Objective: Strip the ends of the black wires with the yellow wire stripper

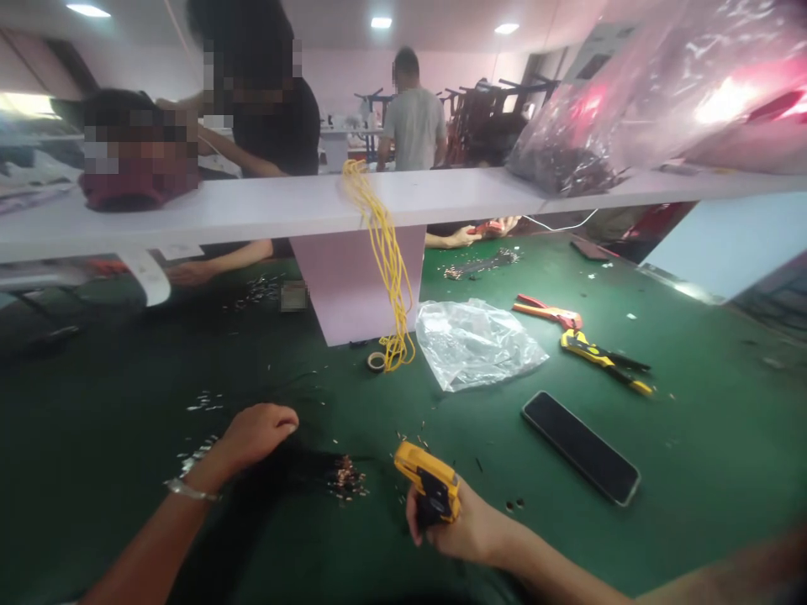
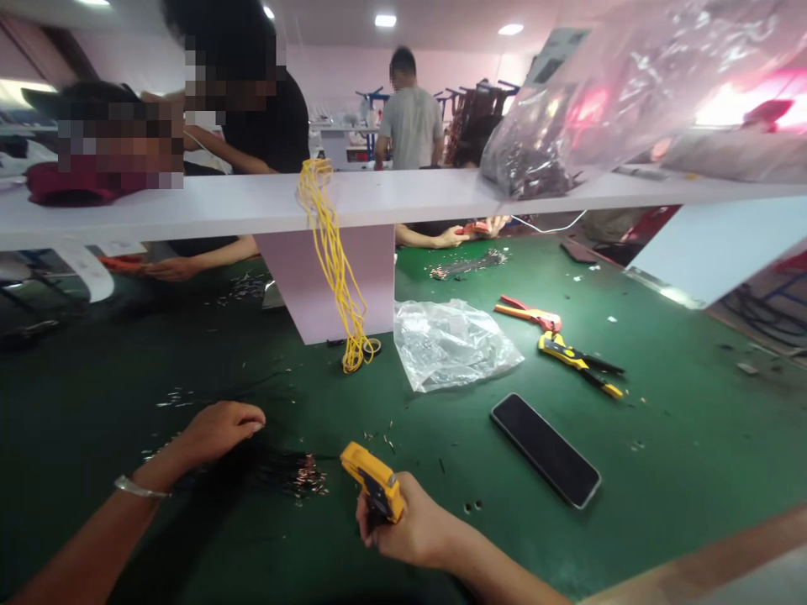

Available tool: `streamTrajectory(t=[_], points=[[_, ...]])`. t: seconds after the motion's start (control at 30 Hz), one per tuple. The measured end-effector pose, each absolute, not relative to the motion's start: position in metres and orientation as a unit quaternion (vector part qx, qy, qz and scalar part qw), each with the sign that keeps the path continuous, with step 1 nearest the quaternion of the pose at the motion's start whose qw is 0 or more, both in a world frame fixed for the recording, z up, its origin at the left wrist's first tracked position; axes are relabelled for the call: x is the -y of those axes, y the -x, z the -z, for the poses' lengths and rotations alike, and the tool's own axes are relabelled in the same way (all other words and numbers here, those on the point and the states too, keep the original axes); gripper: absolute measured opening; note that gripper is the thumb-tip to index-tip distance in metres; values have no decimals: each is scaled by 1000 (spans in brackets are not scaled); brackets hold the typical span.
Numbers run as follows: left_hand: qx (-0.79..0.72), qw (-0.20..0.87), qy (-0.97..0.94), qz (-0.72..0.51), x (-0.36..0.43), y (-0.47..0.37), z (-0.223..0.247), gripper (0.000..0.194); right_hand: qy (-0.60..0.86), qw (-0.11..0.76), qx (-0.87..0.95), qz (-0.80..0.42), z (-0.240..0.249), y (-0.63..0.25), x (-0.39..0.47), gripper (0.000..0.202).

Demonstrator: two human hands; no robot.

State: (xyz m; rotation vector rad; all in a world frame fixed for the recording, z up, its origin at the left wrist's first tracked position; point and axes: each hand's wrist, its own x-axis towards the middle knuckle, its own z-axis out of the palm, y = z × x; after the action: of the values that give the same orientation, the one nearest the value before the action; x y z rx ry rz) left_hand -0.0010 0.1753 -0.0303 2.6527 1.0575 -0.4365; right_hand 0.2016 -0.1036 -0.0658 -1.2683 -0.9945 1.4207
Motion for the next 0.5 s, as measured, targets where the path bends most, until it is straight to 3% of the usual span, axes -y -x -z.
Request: streamTrajectory(t=[0.5], points=[[-367,143,-919,13,-179,-25,41,36,500,493,407,-584,67,-201,104,23]])
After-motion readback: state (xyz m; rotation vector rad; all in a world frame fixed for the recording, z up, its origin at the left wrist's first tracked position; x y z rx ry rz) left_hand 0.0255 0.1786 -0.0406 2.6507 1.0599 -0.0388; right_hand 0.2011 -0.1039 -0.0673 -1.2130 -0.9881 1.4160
